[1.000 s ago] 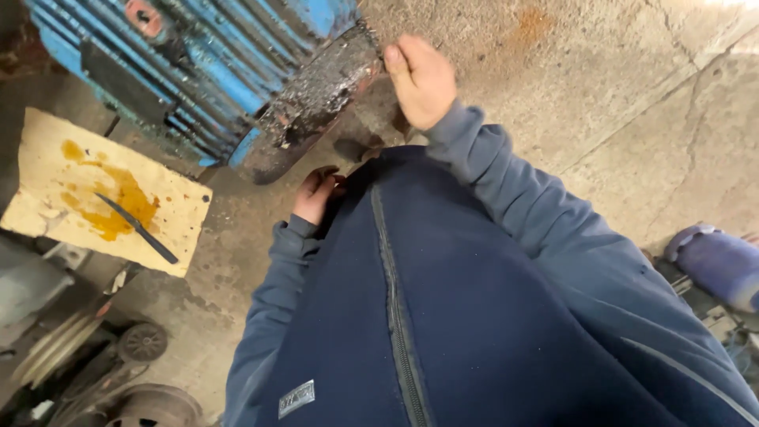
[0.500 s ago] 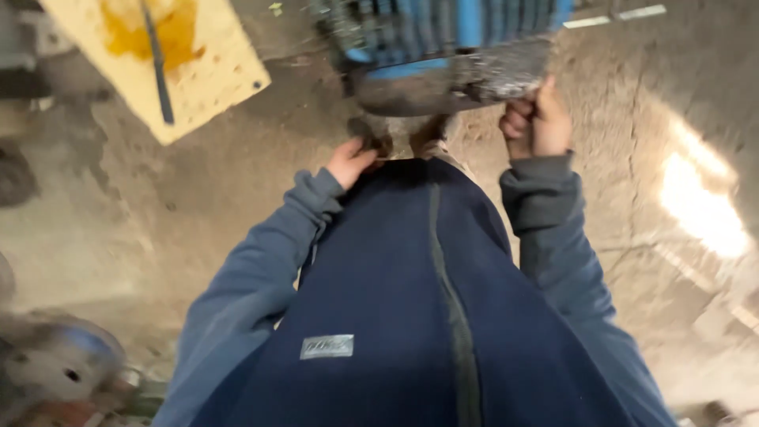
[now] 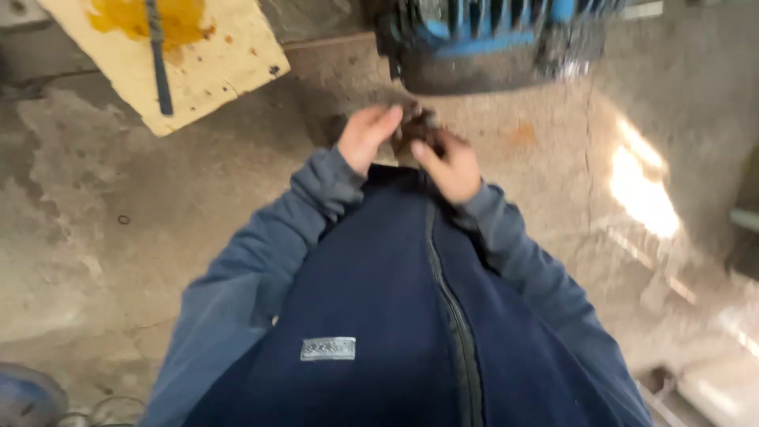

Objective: The person handles a blue electric motor and a rusty metal pulley, attempting to fit the pulley onto the motor shaft. They use a hammer to tap the pulley into place and then use a T-handle wrench to tighten a bolt on the motor assembly.

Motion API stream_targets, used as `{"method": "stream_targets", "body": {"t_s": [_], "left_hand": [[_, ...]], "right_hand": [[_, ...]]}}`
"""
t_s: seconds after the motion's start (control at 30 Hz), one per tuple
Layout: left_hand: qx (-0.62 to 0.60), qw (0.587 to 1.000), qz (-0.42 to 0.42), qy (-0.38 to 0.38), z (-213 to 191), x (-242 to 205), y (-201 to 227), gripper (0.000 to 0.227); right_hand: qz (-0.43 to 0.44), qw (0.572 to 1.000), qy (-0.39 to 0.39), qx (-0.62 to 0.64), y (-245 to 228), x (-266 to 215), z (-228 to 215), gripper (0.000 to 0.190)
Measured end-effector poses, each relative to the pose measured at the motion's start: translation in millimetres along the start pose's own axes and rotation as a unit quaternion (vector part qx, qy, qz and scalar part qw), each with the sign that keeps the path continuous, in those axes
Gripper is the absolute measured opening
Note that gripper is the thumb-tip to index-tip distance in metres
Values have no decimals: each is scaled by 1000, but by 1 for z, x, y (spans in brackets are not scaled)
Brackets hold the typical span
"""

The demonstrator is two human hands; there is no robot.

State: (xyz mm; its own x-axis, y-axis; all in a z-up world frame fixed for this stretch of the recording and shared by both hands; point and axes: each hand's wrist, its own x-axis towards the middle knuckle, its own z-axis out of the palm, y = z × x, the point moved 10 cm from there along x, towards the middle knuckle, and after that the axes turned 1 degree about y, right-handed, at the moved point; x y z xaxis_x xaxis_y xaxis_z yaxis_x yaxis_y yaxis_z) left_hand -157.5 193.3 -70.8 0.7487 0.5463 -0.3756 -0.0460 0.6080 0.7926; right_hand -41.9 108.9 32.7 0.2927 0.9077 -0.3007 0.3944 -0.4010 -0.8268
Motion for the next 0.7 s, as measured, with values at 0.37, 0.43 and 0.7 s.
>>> {"method": "stream_targets", "body": {"t_s": [0.37, 0.43, 0.7], "left_hand": [[-86, 994, 32, -62, 10, 22, 13, 34], [-90, 993, 11, -71, 9, 15, 20, 35], [-52, 991, -19, -118, -6, 1, 28, 31]], "right_hand": [[32, 970, 152, 185, -24, 14, 24, 21], [24, 971, 184, 150, -26, 12, 25, 20], [45, 937, 251, 239, 4, 8, 43, 24]]}}
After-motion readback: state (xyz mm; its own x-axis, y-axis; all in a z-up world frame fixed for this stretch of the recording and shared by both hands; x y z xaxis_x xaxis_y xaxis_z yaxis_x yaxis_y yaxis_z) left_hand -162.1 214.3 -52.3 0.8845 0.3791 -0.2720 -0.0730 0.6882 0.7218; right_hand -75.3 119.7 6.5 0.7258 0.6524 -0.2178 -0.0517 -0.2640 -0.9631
